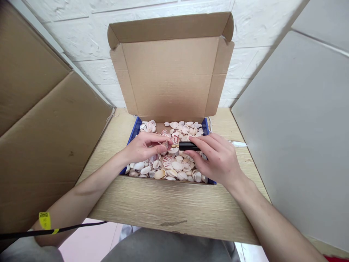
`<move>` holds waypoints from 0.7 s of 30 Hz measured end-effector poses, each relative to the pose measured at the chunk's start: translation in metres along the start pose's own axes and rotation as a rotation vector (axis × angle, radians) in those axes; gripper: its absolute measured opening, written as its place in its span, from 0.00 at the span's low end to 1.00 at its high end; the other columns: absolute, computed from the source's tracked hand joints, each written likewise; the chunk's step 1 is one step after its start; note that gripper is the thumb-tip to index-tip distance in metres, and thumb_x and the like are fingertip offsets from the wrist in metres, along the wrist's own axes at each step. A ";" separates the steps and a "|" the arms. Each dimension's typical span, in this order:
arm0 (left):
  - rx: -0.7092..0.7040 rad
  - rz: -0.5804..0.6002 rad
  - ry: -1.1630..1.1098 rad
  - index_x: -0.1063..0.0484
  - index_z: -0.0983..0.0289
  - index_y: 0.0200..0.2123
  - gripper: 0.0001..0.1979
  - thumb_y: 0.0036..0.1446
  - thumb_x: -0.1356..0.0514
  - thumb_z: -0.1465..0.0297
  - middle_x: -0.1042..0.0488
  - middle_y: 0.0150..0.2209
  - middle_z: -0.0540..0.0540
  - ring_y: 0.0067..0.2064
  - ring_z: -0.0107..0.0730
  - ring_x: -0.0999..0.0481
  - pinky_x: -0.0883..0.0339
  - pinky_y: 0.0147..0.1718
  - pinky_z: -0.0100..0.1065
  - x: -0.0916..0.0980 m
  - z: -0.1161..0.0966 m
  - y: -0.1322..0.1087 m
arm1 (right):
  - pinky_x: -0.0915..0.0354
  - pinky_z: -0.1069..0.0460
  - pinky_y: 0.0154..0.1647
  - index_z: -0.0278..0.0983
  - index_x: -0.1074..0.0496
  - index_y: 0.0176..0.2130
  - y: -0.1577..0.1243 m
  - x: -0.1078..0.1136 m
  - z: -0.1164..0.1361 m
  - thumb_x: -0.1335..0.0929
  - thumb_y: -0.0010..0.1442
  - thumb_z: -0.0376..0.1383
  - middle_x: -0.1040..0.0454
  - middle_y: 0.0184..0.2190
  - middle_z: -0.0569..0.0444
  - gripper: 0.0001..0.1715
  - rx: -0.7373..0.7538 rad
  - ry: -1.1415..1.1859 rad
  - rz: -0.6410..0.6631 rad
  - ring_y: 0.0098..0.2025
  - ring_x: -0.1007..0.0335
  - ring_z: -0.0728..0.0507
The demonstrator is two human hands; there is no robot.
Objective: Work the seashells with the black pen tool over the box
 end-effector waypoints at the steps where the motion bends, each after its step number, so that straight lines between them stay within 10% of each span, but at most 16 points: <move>1: 0.001 0.001 0.000 0.20 0.68 0.42 0.15 0.59 0.37 0.63 0.18 0.39 0.58 0.37 0.32 0.20 0.25 0.37 0.29 0.000 0.000 0.000 | 0.29 0.49 0.29 0.40 0.29 0.51 -0.001 0.000 0.000 0.27 0.60 0.35 0.20 0.35 0.50 0.19 -0.002 0.004 0.000 0.30 0.26 0.43; 21: -0.004 -0.015 0.032 0.19 0.68 0.42 0.17 0.59 0.37 0.60 0.18 0.38 0.57 0.35 0.31 0.21 0.26 0.35 0.29 0.001 0.001 0.000 | 0.29 0.47 0.32 0.42 0.31 0.55 0.000 0.003 0.002 0.27 0.59 0.33 0.20 0.37 0.50 0.24 0.030 -0.017 -0.024 0.32 0.26 0.43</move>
Point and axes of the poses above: each hand's wrist, its own y-axis towards the middle knuckle, its own x-axis out of the back of the hand, z = x × y, the point moved 8 cm from there along y, towards the middle knuckle
